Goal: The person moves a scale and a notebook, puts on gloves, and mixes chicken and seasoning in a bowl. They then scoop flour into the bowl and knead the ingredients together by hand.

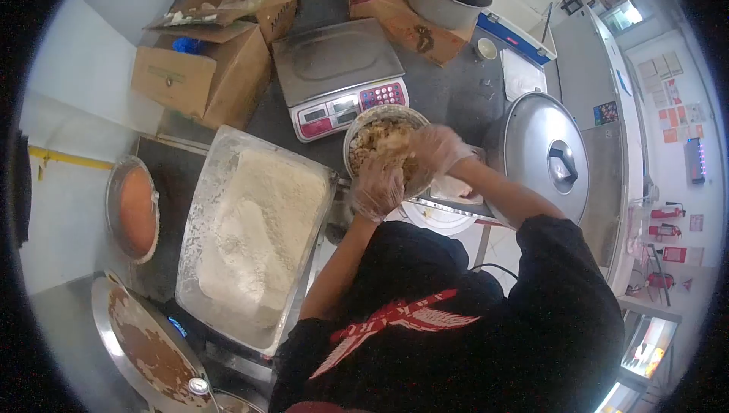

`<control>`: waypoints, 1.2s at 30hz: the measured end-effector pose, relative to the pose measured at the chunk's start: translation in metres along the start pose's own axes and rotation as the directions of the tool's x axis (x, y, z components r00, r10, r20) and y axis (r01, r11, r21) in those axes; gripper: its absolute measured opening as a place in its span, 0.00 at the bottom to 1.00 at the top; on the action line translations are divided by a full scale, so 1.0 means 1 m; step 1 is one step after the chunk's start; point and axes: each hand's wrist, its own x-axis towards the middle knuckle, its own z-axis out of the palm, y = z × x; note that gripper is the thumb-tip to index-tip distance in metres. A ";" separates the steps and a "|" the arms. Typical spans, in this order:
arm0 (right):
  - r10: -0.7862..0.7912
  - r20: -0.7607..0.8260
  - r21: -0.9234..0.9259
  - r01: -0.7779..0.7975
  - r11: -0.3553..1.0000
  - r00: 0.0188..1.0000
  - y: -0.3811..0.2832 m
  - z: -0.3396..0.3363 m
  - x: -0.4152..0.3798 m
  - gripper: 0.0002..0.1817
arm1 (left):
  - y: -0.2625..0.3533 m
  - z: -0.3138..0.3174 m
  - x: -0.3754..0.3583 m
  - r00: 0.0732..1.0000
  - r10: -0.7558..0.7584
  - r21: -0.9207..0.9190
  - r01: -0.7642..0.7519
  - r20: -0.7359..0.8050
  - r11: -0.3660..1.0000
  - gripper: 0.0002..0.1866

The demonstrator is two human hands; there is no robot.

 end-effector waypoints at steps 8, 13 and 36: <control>0.086 0.052 0.125 -0.092 0.988 0.995 0.018 0.069 0.089 0.09 | 0.009 -0.005 0.009 0.994 -0.081 -0.075 0.087 0.080 0.993 0.11; -0.206 0.134 0.380 0.142 0.914 0.969 0.042 0.110 0.119 0.12 | 0.006 -0.002 0.005 0.989 -0.068 -0.160 0.089 0.132 0.983 0.07; -0.388 0.721 0.080 0.487 0.870 0.575 0.059 0.074 0.104 0.09 | 0.015 0.011 -0.007 0.986 -0.168 0.065 0.167 0.010 0.984 0.11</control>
